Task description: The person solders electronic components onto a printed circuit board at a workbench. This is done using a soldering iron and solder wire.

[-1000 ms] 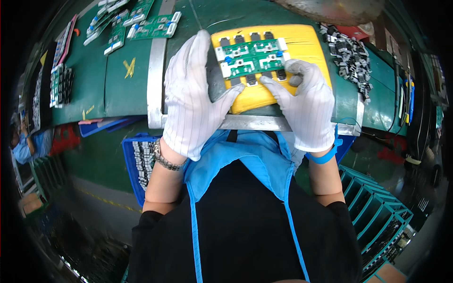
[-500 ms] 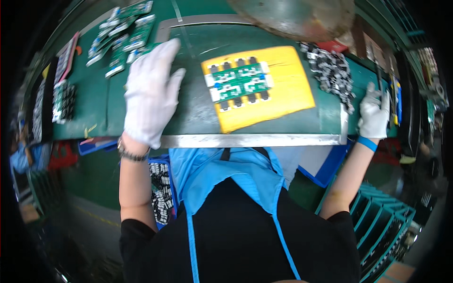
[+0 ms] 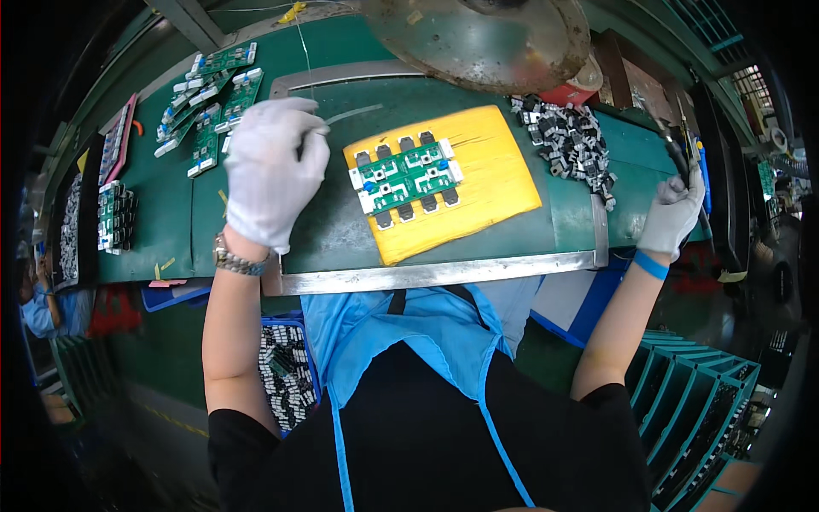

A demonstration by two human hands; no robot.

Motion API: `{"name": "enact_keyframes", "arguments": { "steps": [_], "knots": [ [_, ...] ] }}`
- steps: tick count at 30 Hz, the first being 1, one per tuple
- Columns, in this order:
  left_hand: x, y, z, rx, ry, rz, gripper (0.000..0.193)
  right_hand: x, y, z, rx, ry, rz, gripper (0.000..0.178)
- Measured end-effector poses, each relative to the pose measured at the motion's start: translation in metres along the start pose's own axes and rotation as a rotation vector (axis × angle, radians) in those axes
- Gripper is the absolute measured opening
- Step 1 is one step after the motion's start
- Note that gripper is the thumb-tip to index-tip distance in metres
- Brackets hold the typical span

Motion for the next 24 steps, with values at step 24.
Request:
{"name": "enact_keyframes", "arguments": {
  "steps": [24],
  "knots": [
    [-0.080,0.096,-0.027,-0.347,-0.285,-0.043,0.020,-0.232,-0.091,0.110,-0.086,-1.235,-0.483,0.035]
  ]
}}
Point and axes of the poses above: each hand's wrist, its own x-axis towards the middle knuckle, its own z-axis out of the palm, y = z × x, the point moved 3 cm from there along x, towards the middle knuckle, and after that the axes turned 13 degrees about -z, right-handed, at the moved point
